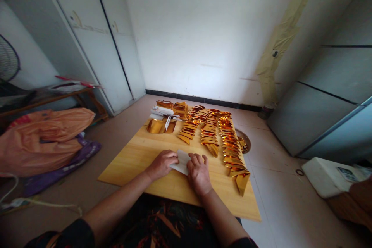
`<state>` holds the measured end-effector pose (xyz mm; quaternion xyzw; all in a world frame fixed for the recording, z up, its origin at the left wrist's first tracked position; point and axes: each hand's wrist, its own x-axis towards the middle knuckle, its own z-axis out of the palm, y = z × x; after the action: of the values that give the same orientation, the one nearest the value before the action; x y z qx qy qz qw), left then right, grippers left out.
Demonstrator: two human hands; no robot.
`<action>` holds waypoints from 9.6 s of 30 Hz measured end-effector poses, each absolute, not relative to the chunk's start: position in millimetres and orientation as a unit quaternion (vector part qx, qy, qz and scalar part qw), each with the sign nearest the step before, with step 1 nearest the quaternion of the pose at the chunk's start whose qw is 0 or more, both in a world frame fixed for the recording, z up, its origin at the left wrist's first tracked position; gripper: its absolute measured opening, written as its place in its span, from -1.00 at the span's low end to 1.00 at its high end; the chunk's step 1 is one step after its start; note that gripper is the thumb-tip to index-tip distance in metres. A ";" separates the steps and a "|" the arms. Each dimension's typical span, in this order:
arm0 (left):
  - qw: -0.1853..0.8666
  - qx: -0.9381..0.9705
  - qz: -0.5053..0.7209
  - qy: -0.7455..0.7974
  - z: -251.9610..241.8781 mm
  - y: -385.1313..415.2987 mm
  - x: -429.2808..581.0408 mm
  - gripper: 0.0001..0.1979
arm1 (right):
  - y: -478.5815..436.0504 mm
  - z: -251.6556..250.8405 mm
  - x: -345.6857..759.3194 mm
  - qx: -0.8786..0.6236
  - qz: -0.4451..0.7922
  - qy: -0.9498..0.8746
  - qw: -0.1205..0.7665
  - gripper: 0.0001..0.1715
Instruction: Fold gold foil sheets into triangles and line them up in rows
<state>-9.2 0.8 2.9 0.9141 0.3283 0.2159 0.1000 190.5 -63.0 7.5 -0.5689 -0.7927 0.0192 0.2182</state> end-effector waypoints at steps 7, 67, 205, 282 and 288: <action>0.082 0.928 0.204 0.302 2.8 -5.9 -19.2 -0.63 | -72.4 5.1 198.0 -0.524 0.000 -0.830 0.190 -0.77; -0.024 0.918 0.218 0.330 8.3 -30.7 -18.2 -0.64 | -59.7 5.8 169.1 -0.536 -0.103 -0.818 0.182 -0.86; 0.076 0.915 0.188 0.349 4.6 -29.2 -7.1 -0.83 | -39.4 10.9 180.8 -0.580 0.072 -0.785 0.205 -0.82; -0.008 0.922 0.172 0.347 18.6 -23.1 -16.2 -0.88 | -31.7 7.4 195.6 -0.369 0.130 -0.880 0.269 -0.90; -0.050 0.916 0.204 0.343 7.0 -18.6 -13.6 -0.91 | -26.8 5.0 198.7 -0.335 0.168 -0.879 0.297 -0.87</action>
<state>-13.6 -18.6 7.0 0.9155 0.3431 0.2041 -0.0499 198.7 -26.8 5.0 -0.3347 -0.8786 0.1677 0.2966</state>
